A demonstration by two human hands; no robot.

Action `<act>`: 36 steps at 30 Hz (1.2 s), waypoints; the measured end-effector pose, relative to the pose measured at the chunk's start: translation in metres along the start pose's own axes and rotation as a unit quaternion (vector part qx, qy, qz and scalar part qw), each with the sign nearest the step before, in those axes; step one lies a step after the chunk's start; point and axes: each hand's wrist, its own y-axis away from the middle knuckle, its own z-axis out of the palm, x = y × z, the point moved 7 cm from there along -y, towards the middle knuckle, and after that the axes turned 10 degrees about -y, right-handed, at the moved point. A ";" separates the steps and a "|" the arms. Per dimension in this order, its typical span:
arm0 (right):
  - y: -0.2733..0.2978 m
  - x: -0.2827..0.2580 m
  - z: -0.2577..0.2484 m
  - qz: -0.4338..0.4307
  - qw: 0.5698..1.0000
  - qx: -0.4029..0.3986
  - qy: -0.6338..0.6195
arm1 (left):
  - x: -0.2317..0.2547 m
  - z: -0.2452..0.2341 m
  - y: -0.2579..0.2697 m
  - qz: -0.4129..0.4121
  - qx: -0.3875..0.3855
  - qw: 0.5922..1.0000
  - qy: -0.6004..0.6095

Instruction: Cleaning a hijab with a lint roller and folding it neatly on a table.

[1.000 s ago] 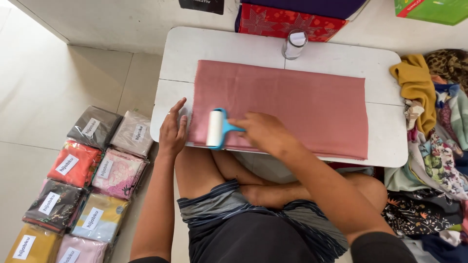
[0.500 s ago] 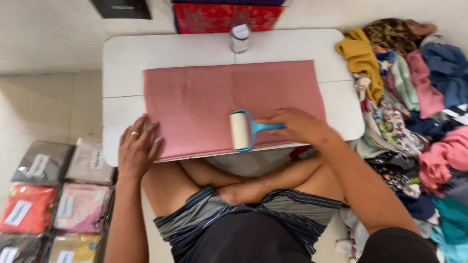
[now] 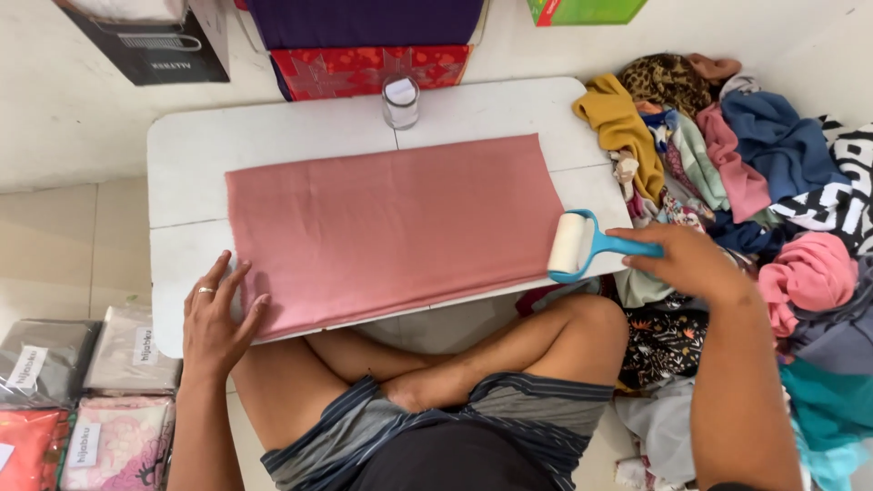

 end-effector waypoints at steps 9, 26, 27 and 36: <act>-0.025 -0.031 0.087 0.061 0.980 0.145 0.121 | 0.056 0.010 -0.063 0.023 -0.003 0.999 -0.025; -0.145 -0.078 0.039 0.015 0.978 0.207 0.021 | 0.038 0.040 -0.087 -0.031 -0.135 0.986 -0.099; -0.131 -0.081 0.039 0.018 0.980 0.196 0.019 | 0.038 0.040 -0.088 -0.030 -0.142 0.985 -0.093; -0.057 -0.079 0.006 -0.085 0.959 0.217 0.161 | 0.011 0.036 -0.121 0.014 -0.076 0.991 -0.106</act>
